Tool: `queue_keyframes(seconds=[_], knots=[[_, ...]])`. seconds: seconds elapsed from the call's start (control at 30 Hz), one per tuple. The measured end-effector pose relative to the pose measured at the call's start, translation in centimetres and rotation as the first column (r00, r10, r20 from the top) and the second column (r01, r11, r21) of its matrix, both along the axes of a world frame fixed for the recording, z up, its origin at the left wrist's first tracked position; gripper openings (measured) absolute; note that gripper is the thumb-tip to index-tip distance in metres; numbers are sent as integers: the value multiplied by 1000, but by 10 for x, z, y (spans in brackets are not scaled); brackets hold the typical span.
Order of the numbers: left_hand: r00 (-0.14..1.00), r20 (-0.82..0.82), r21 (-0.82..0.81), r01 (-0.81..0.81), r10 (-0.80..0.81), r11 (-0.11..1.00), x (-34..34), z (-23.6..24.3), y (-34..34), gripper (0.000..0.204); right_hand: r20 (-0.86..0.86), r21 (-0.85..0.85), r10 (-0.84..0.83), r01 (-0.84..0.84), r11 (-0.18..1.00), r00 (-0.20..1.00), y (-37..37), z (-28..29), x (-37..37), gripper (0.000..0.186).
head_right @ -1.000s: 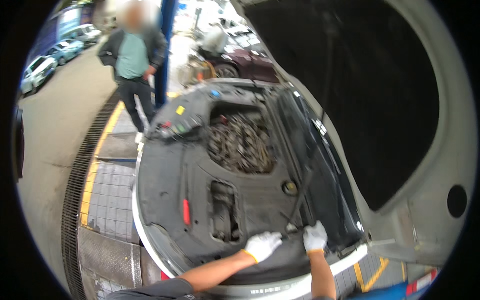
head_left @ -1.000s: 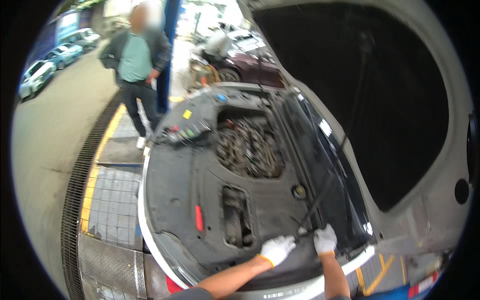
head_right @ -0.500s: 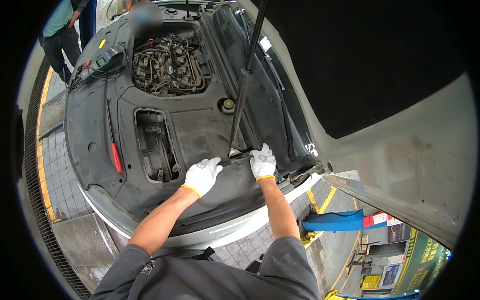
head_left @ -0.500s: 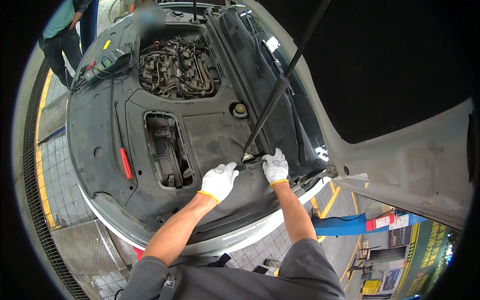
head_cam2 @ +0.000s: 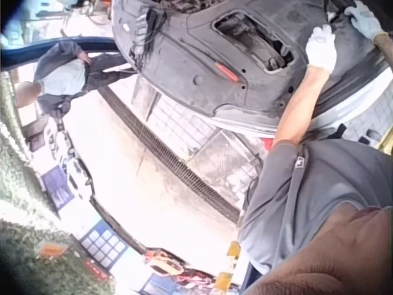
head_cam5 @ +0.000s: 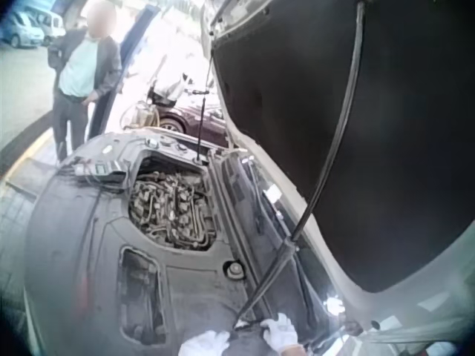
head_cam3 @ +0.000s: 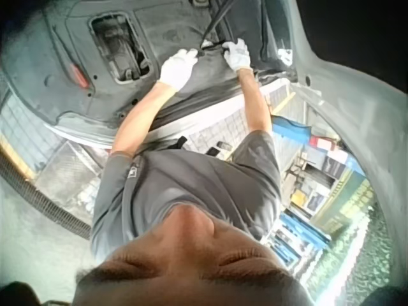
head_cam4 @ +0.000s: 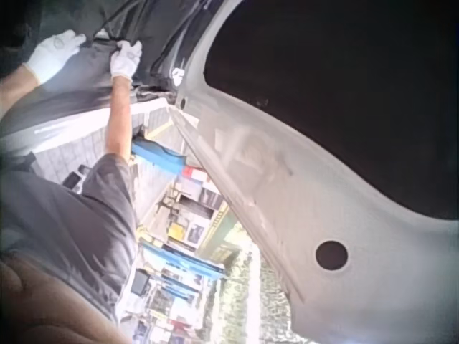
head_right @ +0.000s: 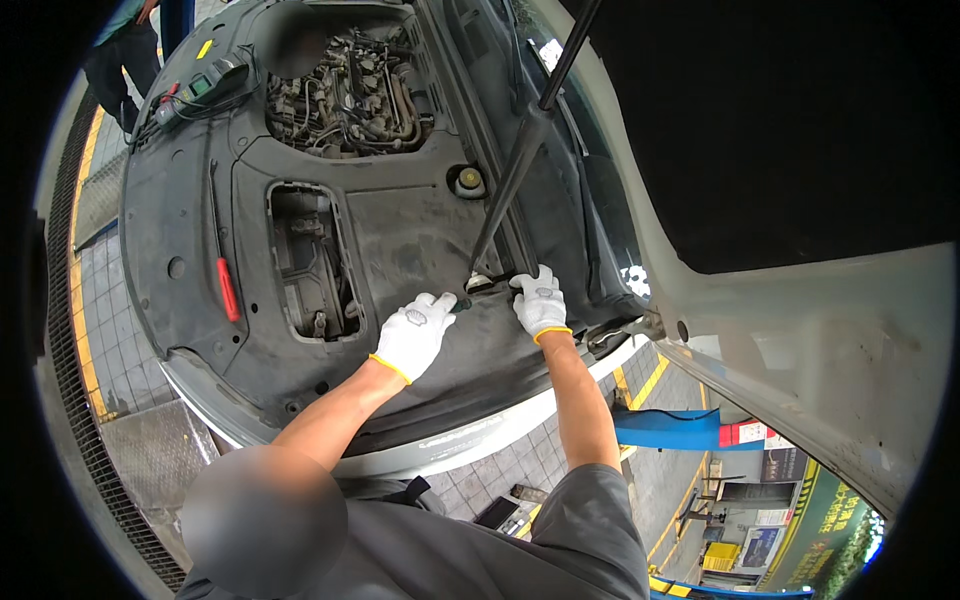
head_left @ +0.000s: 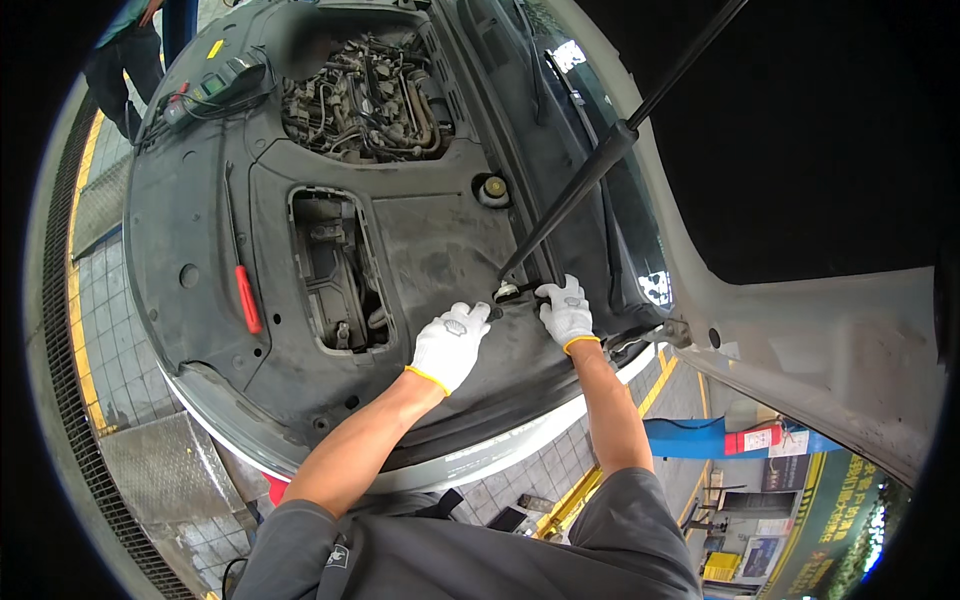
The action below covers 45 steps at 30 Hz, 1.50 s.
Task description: The person uses a screwdriver to remove and reinsert screws around the engine bay of a white car with the hood open. The person repeatedly handles the screwdriver and adjusts components near the engine cover and battery area.
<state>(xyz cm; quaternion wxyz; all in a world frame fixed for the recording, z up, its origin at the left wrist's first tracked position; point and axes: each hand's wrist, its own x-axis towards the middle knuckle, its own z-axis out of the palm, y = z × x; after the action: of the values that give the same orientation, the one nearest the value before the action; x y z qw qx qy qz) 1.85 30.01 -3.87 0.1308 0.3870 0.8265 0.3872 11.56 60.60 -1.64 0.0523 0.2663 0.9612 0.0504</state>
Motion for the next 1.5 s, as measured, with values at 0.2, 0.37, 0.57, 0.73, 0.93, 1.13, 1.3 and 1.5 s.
queue_keyframes(seconds=[0.2,0.37,0.57,0.73,0.93,1.13,1.3,1.5], knots=[[994,77,42,-77,74,996,-7,-13,10,41,-12,-24,16,-16,1000,1000,1,2,-3,42],[993,117,106,-48,35,993,-4,-8,10,39,-30,-38,7,-9,999,1000,2,3,-1,51],[991,-109,76,80,-71,994,6,-14,12,40,-12,-41,-7,6,999,1000,-8,12,-8,57],[983,184,50,-36,26,998,6,5,9,39,-14,-54,-11,11,998,1000,-7,11,-5,58],[948,317,37,-54,39,998,-9,-9,23,47,-32,-52,-25,23,998,999,-7,11,-1,57],[442,860,208,154,-256,966,-28,-4,20,38,-552,-16,46,-66,998,832,-44,15,12,49],[23,945,321,152,-328,935,-45,-47,55,22,-630,143,446,-469,872,636,-190,36,16,23],[-269,643,762,326,-717,560,-68,-103,83,24,-694,90,428,-520,850,579,-266,73,-29,32]])
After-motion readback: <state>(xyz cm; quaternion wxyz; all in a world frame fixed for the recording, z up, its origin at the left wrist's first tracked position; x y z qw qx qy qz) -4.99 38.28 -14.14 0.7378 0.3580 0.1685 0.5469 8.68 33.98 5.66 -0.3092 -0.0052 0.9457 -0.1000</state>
